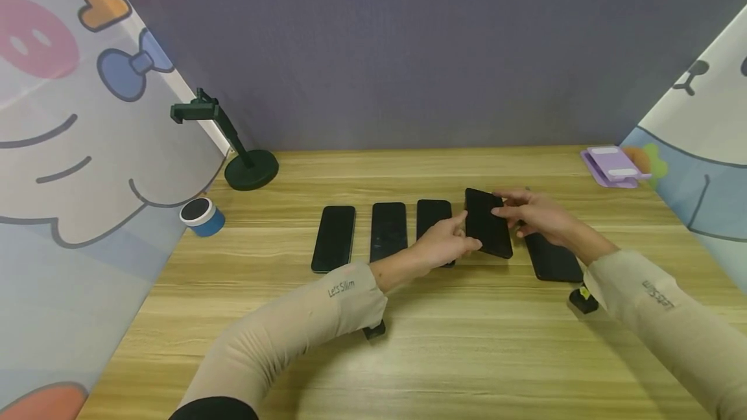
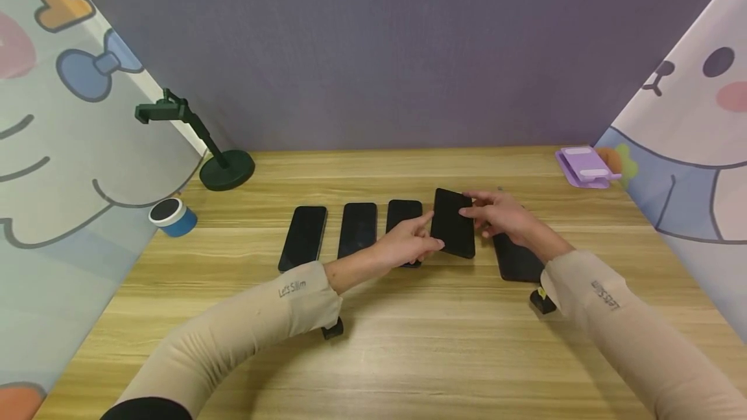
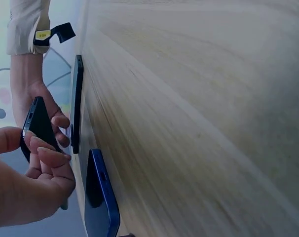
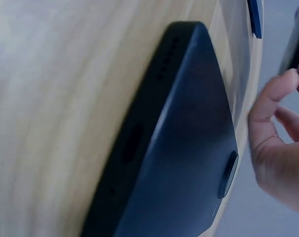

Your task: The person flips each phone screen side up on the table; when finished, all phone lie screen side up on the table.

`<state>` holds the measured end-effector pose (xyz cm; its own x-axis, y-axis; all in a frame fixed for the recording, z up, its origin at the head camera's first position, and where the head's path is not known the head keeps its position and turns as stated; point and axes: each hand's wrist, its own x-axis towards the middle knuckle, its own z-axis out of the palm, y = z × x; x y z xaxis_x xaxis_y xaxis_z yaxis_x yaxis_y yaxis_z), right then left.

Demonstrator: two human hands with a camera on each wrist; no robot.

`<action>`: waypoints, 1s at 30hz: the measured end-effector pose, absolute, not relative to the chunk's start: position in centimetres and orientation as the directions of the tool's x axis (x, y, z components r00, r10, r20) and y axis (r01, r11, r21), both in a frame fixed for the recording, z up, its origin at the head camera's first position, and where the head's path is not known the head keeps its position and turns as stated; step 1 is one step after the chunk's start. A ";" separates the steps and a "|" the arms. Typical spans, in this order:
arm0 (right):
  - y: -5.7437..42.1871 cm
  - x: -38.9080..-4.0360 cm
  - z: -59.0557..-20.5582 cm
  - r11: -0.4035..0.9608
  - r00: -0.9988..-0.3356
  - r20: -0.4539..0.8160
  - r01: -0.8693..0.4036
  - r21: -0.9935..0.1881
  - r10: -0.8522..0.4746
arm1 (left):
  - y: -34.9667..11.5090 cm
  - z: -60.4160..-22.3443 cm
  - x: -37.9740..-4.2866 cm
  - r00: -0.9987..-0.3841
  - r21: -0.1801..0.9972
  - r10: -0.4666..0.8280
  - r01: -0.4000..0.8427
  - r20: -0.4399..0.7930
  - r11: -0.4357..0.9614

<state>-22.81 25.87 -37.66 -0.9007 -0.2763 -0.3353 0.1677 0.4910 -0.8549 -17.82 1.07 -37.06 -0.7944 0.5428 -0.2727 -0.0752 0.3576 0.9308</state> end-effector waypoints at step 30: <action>25.3 -25.2 -36.9 0.690 -0.813 -0.454 0.090 -0.718 -0.365 | 2.5 -37.7 -17.7 -0.759 0.870 0.480 -0.231 -0.441 0.436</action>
